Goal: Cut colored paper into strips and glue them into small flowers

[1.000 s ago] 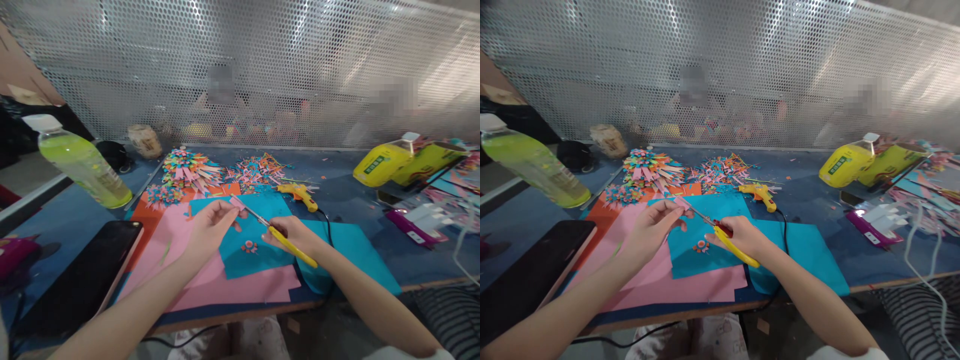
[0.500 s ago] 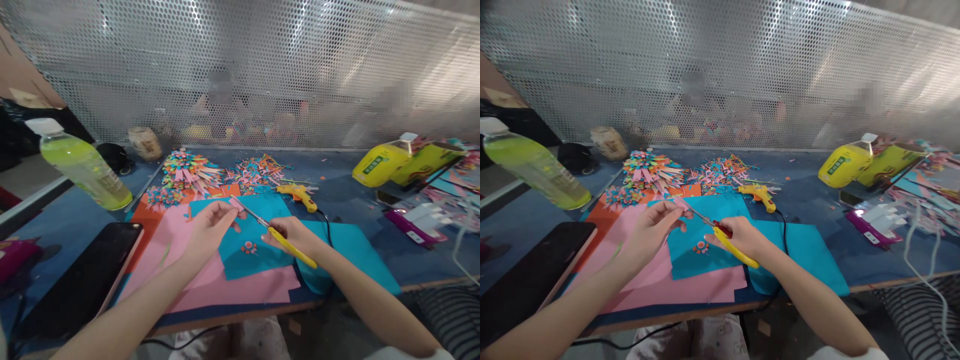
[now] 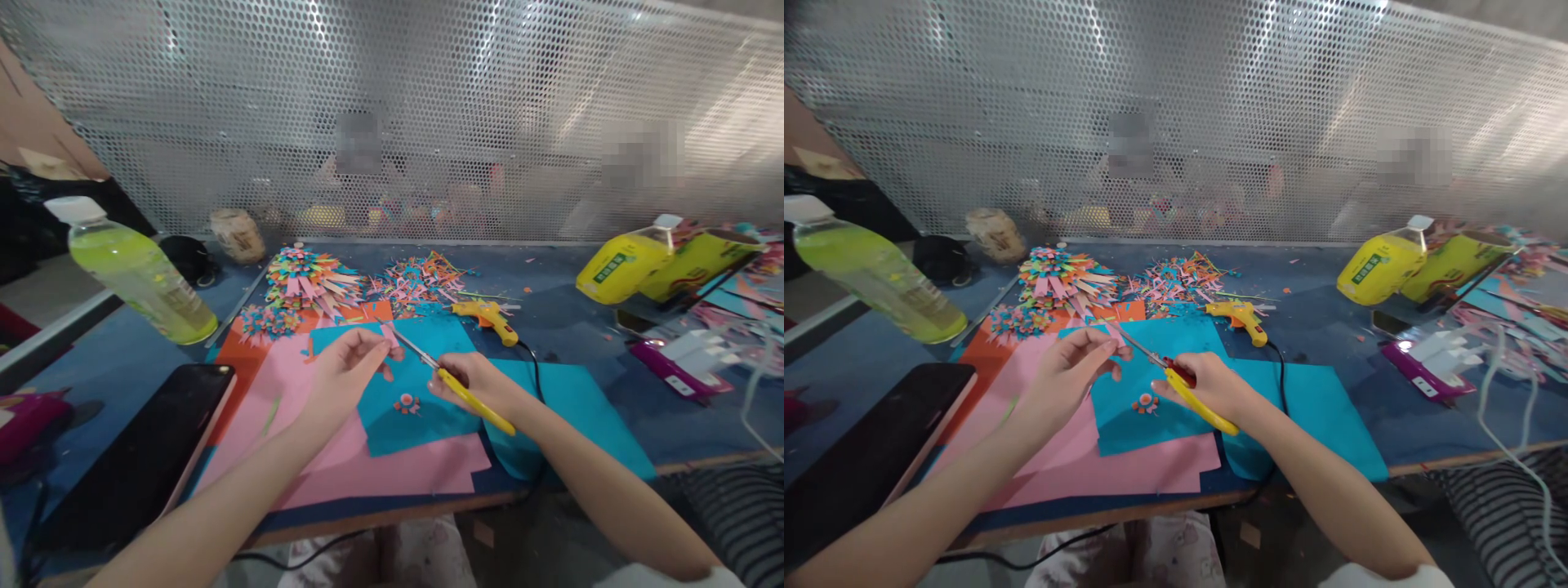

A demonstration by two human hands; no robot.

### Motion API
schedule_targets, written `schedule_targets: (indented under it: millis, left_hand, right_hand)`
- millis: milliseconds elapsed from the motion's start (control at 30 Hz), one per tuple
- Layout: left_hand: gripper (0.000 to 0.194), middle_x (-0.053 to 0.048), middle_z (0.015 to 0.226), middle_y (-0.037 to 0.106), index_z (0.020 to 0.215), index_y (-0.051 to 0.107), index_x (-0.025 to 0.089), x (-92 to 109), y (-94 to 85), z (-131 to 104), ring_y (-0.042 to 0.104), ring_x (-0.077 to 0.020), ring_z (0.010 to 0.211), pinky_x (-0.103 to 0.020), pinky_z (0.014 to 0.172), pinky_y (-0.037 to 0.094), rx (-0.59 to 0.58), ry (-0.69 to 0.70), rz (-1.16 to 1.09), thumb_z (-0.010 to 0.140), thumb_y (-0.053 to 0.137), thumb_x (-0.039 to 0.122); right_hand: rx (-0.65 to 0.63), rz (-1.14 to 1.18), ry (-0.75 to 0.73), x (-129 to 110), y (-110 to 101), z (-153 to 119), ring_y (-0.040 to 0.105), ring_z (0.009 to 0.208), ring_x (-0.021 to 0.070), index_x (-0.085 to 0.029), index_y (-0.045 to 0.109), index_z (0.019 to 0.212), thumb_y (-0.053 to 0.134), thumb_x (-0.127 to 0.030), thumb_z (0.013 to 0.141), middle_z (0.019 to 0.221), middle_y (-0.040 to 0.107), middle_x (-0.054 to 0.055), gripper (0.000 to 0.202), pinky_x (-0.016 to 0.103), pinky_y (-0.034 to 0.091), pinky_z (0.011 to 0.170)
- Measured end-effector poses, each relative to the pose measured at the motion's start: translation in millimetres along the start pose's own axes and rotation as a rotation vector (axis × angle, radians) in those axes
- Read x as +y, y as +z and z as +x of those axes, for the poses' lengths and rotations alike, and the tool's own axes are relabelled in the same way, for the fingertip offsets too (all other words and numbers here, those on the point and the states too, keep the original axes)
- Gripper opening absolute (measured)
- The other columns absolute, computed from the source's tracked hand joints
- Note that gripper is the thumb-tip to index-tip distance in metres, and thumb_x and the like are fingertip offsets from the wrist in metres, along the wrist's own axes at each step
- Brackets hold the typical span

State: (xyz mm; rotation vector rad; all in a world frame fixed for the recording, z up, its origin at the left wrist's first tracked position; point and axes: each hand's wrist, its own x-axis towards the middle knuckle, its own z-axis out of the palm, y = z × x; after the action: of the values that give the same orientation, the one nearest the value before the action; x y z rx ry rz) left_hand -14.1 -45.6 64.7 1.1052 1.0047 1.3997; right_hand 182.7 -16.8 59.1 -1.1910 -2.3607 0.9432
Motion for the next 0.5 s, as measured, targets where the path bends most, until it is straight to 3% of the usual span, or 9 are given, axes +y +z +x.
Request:
schedule_targets:
  millis: [500]
  left_hand:
    - [0.014, -0.003, 0.069, 0.065, 0.066, 0.056, 0.016, 2.5, 1.3, -0.4, 0.061, -0.0150, 0.067, -0.023, 0.050, 0.046, 0.019, -0.021, -0.023, 0.069, 0.063, 0.027]
  right_hand:
    - [0.004, 0.011, 0.024, -2.5, -0.9, -0.5, 0.025, 0.051, 0.0067, -0.016, 0.041, 0.059, 0.049, -0.051, 0.075, 0.055, 0.030, -0.005, 0.039, 0.021, 0.020, 0.045]
